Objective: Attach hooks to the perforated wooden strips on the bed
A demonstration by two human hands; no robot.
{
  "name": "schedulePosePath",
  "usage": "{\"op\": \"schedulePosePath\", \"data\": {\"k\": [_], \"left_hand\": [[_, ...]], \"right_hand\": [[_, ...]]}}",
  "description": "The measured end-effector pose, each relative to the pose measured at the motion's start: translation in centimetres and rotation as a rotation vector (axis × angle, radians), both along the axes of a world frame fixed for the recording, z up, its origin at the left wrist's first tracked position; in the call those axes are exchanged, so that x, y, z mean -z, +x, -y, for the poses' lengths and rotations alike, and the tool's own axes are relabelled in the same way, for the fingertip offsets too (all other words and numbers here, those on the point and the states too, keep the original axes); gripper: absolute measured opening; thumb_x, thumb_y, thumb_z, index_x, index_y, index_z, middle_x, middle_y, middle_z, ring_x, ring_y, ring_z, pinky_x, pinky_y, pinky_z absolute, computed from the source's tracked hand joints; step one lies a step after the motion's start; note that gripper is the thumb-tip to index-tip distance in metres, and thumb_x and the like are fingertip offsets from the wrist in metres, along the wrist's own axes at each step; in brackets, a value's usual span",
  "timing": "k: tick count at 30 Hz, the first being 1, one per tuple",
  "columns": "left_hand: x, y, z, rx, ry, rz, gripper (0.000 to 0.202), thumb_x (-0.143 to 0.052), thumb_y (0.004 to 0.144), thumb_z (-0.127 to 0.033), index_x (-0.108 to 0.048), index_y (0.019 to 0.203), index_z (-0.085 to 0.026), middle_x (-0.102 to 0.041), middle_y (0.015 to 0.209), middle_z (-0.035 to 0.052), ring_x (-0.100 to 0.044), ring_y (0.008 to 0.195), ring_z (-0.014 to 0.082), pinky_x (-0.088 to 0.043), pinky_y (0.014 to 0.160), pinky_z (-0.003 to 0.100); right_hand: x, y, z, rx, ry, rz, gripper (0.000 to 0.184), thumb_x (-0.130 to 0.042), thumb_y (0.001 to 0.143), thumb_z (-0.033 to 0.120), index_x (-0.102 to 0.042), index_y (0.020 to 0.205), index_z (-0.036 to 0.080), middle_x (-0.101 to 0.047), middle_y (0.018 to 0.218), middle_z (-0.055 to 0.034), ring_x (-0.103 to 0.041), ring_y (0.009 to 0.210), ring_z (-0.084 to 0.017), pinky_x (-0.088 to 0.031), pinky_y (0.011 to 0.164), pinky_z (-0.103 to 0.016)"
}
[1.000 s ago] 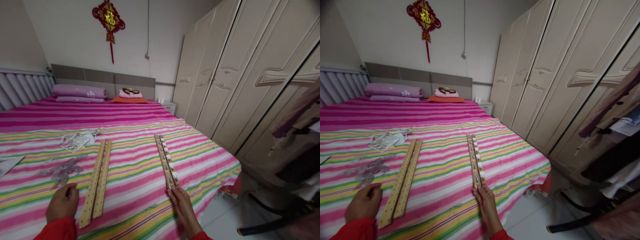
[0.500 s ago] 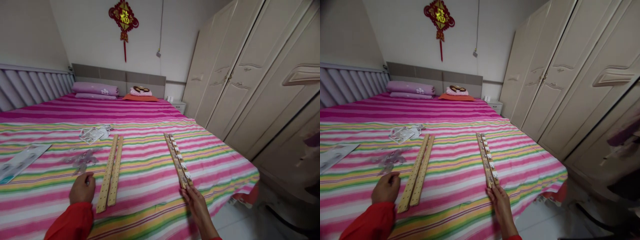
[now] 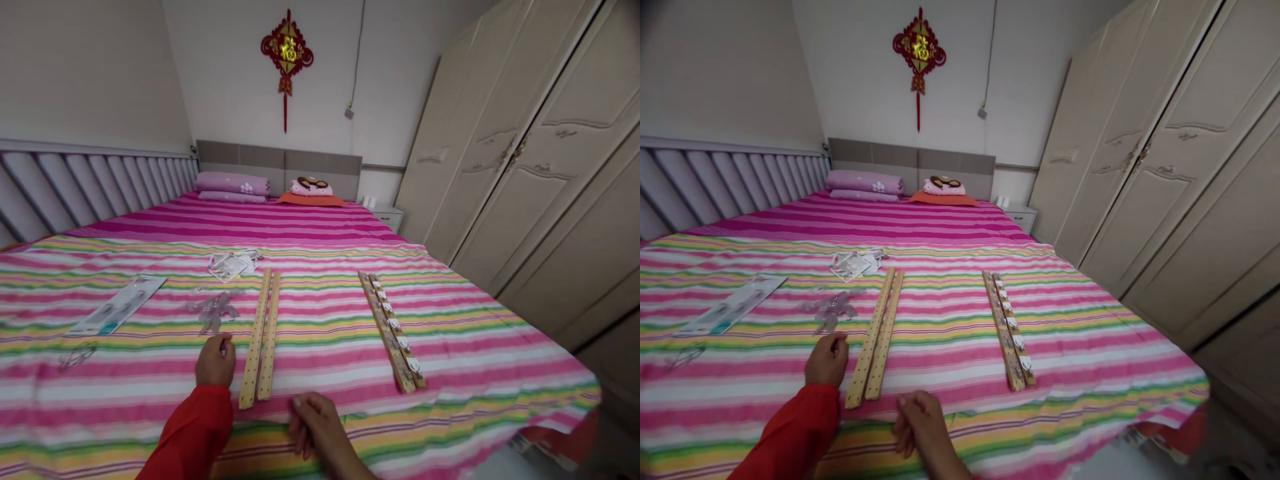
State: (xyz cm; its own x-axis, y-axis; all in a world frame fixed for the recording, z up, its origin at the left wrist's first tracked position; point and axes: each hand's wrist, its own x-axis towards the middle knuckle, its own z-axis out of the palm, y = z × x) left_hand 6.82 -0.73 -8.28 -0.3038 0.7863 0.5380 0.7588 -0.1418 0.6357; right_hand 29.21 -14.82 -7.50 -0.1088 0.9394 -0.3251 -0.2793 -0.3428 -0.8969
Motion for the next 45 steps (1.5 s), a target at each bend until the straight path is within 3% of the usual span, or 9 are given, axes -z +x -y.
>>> {"op": "schedulePosePath", "data": {"k": [4, 10, 18, 21, 24, 27, 32, 35, 45], "left_hand": [[0.2, 0.1, 0.0, -0.006, 0.005, 0.02, 0.017, -0.044, 0.074, -0.025, -0.06, 0.079, -0.02, -0.062, 0.079, 0.0037, -0.057, 0.072, 0.0172, -0.045, 0.069, 0.028], [0.1, 0.2, 0.1, 0.005, 0.004, 0.037, 0.017, -0.045, 0.073, -0.024, -0.06, 0.079, -0.02, -0.063, 0.077, 0.0046, -0.058, 0.071, 0.0179, -0.045, 0.068, 0.028], [0.0, 0.4, 0.4, 0.004, 0.029, 0.064, 0.014, -0.047, 0.073, -0.023, -0.06, 0.077, -0.02, -0.061, 0.075, 0.0029, -0.056, 0.069, 0.0163, -0.045, 0.068, 0.027], [-0.2, 0.5, 0.6, -0.01, 0.069, 0.124, 0.015, -0.047, 0.072, -0.023, -0.06, 0.078, -0.02, -0.06, 0.074, 0.0027, -0.055, 0.066, 0.0152, -0.044, 0.064, 0.027], [-0.6, 0.6, 0.8, -0.038, 0.146, 0.2, 0.017, -0.047, 0.072, -0.022, -0.059, 0.082, -0.017, -0.056, 0.075, 0.003, -0.052, 0.063, 0.0138, -0.044, 0.059, 0.026], [-1.2, 0.7, 0.9, -0.12, 0.179, 0.322, 0.019, -0.048, 0.07, -0.024, -0.058, 0.084, -0.016, -0.052, 0.075, 0.0015, -0.048, 0.058, 0.0114, -0.043, 0.056, 0.025], [-2.3, 0.6, 0.5, -0.258, 0.087, 0.656, 0.023, -0.059, 0.064, -0.033, -0.058, 0.079, -0.015, -0.05, 0.067, -0.0033, -0.046, 0.055, 0.0098, -0.044, 0.057, 0.026], [-2.9, 0.5, 0.0, -0.309, 0.017, 0.702, 0.028, -0.063, 0.061, -0.036, -0.061, 0.078, -0.015, -0.047, 0.057, -0.006, -0.046, 0.054, 0.0112, -0.043, 0.059, 0.028], [-3.6, 0.1, -1.0, -0.292, -0.025, 0.894, 0.018, -0.066, 0.054, -0.031, -0.059, 0.063, -0.017, -0.055, 0.058, -0.004, -0.047, 0.056, 0.0115, -0.04, 0.057, 0.028]], "right_hand": [[-1.1, -3.4, -2.2, -0.067, -0.098, -0.057, 0.054, -0.065, 0.058, 0.069, -0.052, 0.065, 0.017, -0.061, 0.045, -0.0002, -0.047, 0.028, -0.009, -0.023, 0.027, -0.017], [0.0, -5.1, -3.8, 0.063, -0.015, -0.081, 0.049, -0.07, 0.057, 0.062, -0.049, 0.052, 0.018, -0.047, 0.034, 0.0058, -0.028, 0.024, -0.003, -0.01, 0.03, -0.019], [0.9, -0.9, -1.2, 0.116, 0.139, -0.006, 0.047, -0.072, 0.061, 0.059, -0.059, 0.061, 0.014, -0.043, 0.037, 0.0066, -0.028, 0.036, -0.004, -0.014, 0.039, -0.02], [1.0, 1.2, 0.5, 0.107, 0.129, 0.03, 0.048, -0.074, 0.058, 0.059, -0.061, 0.063, 0.013, -0.042, 0.037, 0.0068, -0.031, 0.038, -0.005, -0.017, 0.04, -0.02], [1.0, 2.5, 1.5, 0.073, 0.06, 0.001, 0.048, -0.073, 0.06, 0.06, -0.06, 0.063, 0.014, -0.04, 0.036, 0.0083, -0.025, 0.033, -0.003, -0.012, 0.038, -0.019], [1.1, 2.6, 1.7, 0.087, 0.048, -0.014, 0.049, -0.067, 0.067, 0.062, -0.056, 0.061, 0.015, -0.041, 0.036, 0.0075, -0.023, 0.031, -0.002, -0.01, 0.035, -0.019], [1.4, 2.1, 1.6, 0.184, 0.058, -0.083, 0.049, -0.065, 0.069, 0.063, -0.052, 0.063, 0.017, -0.043, 0.037, 0.0076, -0.023, 0.03, -0.002, -0.012, 0.033, -0.017], [1.8, 2.1, 1.8, 0.203, 0.076, -0.124, 0.047, -0.066, 0.068, 0.063, -0.052, 0.068, 0.017, -0.043, 0.038, 0.0085, -0.023, 0.03, -0.002, -0.012, 0.033, -0.016], [1.8, 2.9, 2.1, 0.206, 0.09, -0.222, 0.05, -0.068, 0.069, 0.059, -0.061, 0.087, 0.013, -0.047, 0.043, 0.0074, -0.026, 0.031, -0.002, -0.013, 0.034, -0.016]]}}
